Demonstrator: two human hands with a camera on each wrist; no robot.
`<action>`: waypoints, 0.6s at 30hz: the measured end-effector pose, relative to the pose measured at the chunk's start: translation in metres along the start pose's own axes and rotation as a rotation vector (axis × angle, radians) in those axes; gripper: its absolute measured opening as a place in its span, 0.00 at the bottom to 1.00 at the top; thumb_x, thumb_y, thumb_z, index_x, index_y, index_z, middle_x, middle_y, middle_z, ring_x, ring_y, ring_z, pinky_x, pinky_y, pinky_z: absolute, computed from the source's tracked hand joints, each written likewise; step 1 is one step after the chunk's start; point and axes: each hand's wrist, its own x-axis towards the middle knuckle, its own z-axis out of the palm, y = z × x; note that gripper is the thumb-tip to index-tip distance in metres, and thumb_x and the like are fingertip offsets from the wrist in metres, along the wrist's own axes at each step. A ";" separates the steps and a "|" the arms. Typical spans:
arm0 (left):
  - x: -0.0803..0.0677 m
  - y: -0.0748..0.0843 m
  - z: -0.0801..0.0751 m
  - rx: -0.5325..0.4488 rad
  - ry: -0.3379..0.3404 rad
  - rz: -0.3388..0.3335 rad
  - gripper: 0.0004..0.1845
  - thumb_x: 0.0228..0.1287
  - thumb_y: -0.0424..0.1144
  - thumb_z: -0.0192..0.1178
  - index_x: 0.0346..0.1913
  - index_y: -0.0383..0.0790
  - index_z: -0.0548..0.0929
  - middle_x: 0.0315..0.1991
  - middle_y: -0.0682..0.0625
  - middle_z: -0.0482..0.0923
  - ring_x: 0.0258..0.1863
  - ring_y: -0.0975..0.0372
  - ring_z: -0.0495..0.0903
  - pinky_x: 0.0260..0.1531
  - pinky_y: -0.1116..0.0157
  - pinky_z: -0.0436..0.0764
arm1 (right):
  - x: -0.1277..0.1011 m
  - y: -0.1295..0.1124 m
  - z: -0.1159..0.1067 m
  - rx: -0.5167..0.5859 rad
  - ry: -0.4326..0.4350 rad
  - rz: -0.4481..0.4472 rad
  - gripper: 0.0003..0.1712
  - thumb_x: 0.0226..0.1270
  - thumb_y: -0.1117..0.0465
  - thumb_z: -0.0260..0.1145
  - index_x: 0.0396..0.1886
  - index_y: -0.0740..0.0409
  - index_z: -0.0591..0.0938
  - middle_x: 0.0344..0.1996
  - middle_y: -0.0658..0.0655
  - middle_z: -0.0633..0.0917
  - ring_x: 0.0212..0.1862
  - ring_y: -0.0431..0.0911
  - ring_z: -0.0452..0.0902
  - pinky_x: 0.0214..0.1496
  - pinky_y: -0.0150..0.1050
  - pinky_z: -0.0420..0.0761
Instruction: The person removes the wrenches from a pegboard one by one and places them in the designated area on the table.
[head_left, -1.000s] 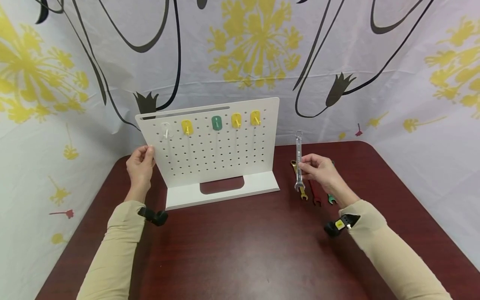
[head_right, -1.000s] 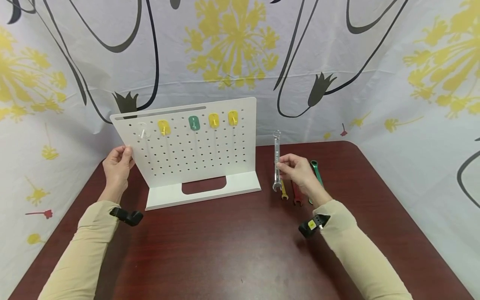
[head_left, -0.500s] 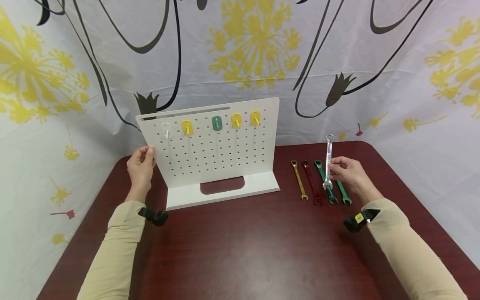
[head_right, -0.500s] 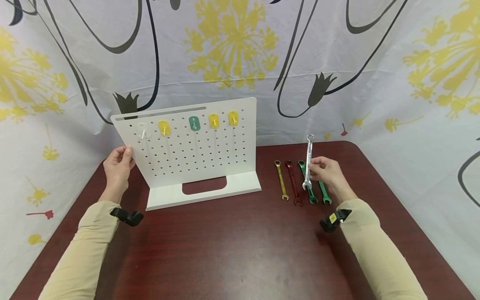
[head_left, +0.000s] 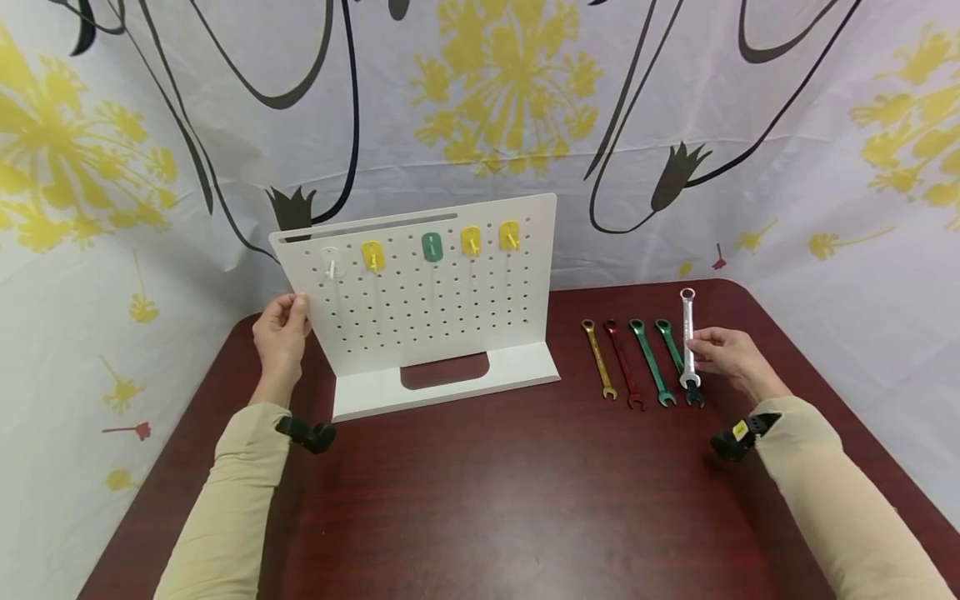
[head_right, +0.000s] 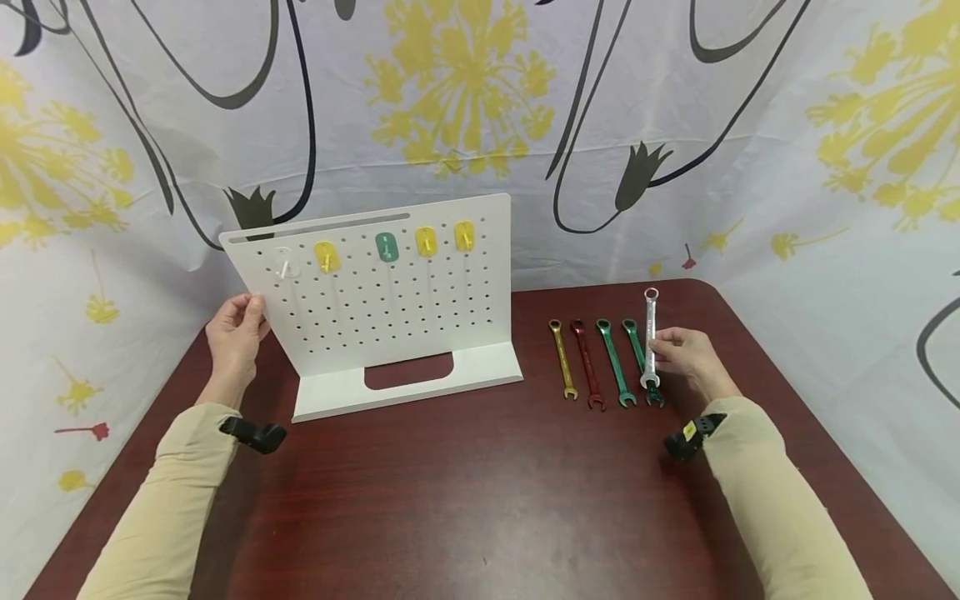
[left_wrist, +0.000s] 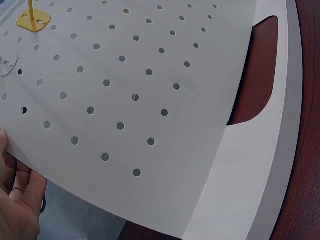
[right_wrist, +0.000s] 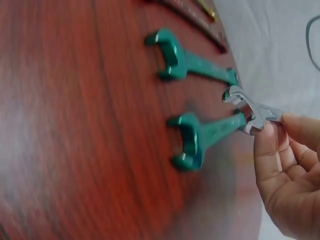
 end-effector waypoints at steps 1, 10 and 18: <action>-0.010 0.016 0.000 -0.003 0.000 -0.015 0.18 0.60 0.54 0.61 0.46 0.45 0.80 0.39 0.53 0.77 0.39 0.65 0.78 0.49 0.62 0.79 | 0.000 0.001 -0.002 -0.006 0.001 0.011 0.04 0.68 0.65 0.57 0.34 0.53 0.76 0.23 0.40 0.79 0.27 0.33 0.78 0.32 0.29 0.82; -0.048 0.067 0.002 0.036 0.013 -0.028 0.14 0.64 0.51 0.57 0.42 0.45 0.78 0.34 0.60 0.74 0.36 0.71 0.75 0.53 0.58 0.77 | 0.002 0.010 -0.017 -0.087 0.002 0.031 0.03 0.68 0.64 0.57 0.35 0.53 0.78 0.22 0.40 0.78 0.27 0.33 0.76 0.32 0.30 0.82; -0.044 0.058 0.001 -0.019 0.002 -0.004 0.13 0.62 0.52 0.60 0.41 0.47 0.78 0.34 0.60 0.75 0.35 0.71 0.75 0.51 0.61 0.78 | 0.003 0.016 -0.020 -0.229 -0.001 0.033 0.19 0.68 0.64 0.58 0.48 0.80 0.71 0.21 0.40 0.78 0.25 0.32 0.76 0.31 0.30 0.82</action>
